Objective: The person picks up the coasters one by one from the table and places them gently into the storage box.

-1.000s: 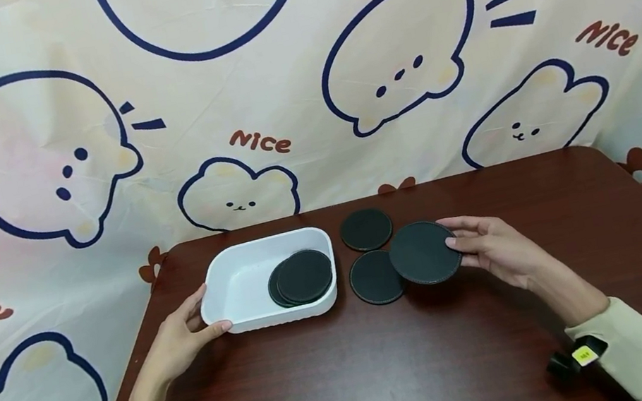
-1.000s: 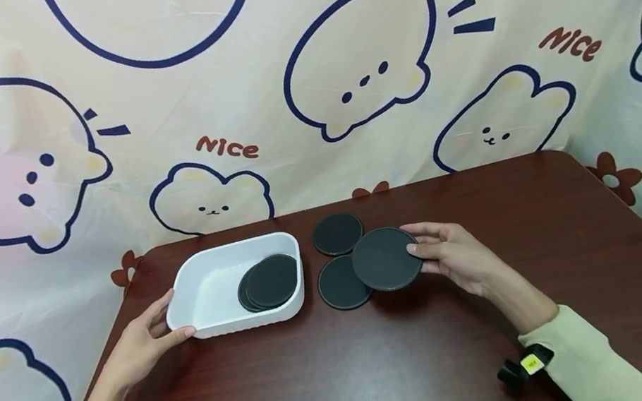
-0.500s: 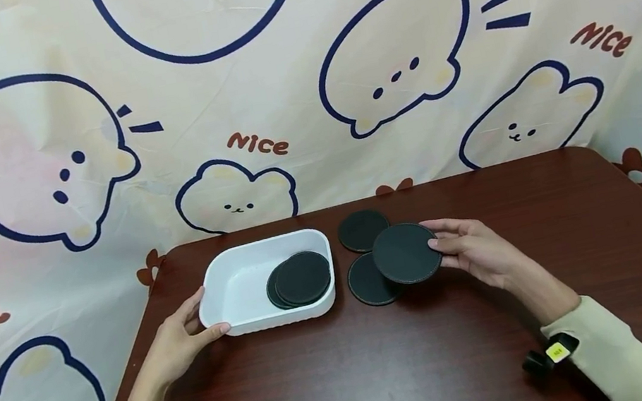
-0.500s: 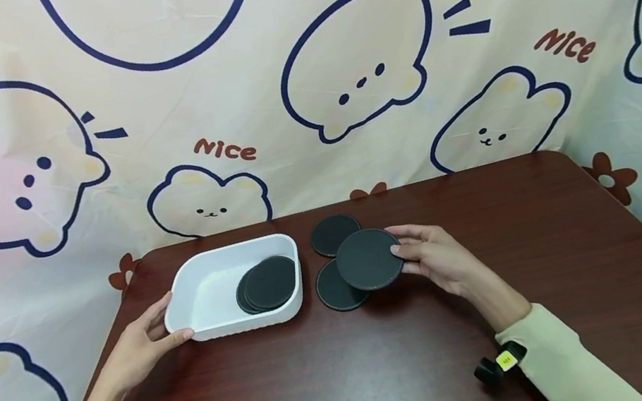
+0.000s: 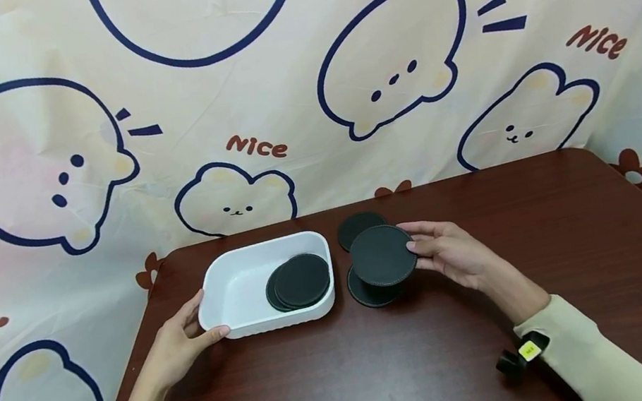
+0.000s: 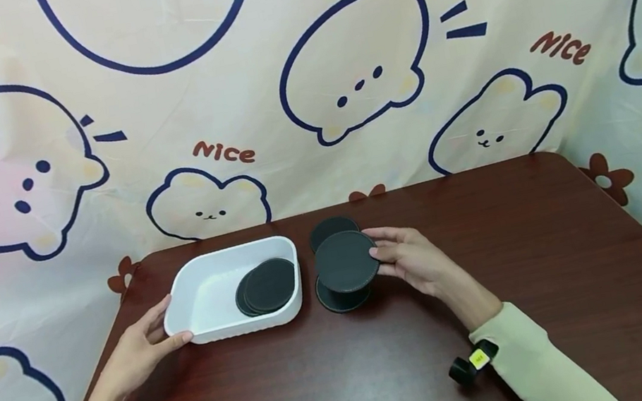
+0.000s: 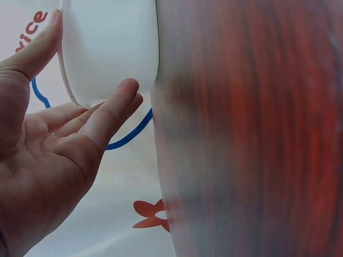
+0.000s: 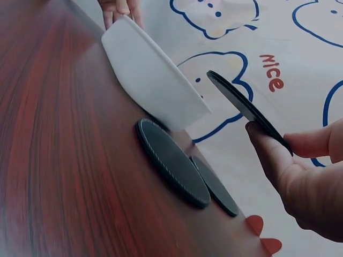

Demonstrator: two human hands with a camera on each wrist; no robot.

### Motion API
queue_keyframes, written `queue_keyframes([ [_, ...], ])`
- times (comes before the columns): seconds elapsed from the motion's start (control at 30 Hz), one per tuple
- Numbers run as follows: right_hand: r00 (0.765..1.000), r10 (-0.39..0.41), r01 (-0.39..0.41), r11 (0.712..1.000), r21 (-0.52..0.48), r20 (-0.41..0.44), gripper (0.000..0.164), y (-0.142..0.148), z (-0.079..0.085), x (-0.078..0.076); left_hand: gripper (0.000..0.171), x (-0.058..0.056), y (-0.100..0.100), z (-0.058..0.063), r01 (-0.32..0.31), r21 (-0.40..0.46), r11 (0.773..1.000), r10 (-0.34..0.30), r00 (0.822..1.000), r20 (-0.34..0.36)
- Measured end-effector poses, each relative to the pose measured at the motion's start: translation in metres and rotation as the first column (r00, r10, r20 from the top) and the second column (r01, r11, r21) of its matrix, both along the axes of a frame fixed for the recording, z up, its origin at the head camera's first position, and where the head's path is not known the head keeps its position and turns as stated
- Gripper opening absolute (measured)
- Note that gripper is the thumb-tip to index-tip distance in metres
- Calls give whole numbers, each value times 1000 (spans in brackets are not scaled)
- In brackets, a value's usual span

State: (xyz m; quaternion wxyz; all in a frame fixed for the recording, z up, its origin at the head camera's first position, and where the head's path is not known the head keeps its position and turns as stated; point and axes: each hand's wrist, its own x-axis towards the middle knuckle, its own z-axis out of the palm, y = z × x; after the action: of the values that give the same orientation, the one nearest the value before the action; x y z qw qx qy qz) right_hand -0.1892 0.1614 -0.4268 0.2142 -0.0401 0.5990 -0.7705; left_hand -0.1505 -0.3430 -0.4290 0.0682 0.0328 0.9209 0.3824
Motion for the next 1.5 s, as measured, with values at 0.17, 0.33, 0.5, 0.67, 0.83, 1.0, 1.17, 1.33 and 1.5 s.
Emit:
queue_keyframes([
  [0.17,1000,14,-14,1000,-13,19,58,-14,2,-5,106,-1,0,-1,-2,3,1000,2,1000,-2],
  [0.33,999,23,-23,1000,-1,32,59,-28,4,-10,105,0,0,-2,0,4,1000,0,1000,-5],
  [0.5,999,29,-28,999,-40,24,59,-41,4,-14,105,0,1,-2,1,4,1000,-1,1000,-6],
  [0.67,999,44,-44,995,-90,-6,60,-52,3,-16,105,0,1,-2,-2,-2,1000,2,1000,-1],
  [0.83,999,43,-45,993,-112,-17,61,-63,4,-18,105,-1,1,-2,-3,5,1000,3,1000,-2],
  [1.0,999,39,-39,990,-137,-8,61,-73,5,-21,106,-1,2,-2,-3,8,1000,3,1000,-5],
  [1.17,999,30,-28,988,-154,12,60,-84,5,-25,106,-1,2,-2,-4,10,1000,4,1000,-6],
  [1.33,999,41,-37,987,-155,21,59,-96,6,-27,106,-1,2,-2,-6,7,1000,6,1000,-5],
  [1.5,998,54,-51,986,-156,18,58,-106,7,-28,106,0,1,-1,-9,0,1000,9,1000,-3],
])
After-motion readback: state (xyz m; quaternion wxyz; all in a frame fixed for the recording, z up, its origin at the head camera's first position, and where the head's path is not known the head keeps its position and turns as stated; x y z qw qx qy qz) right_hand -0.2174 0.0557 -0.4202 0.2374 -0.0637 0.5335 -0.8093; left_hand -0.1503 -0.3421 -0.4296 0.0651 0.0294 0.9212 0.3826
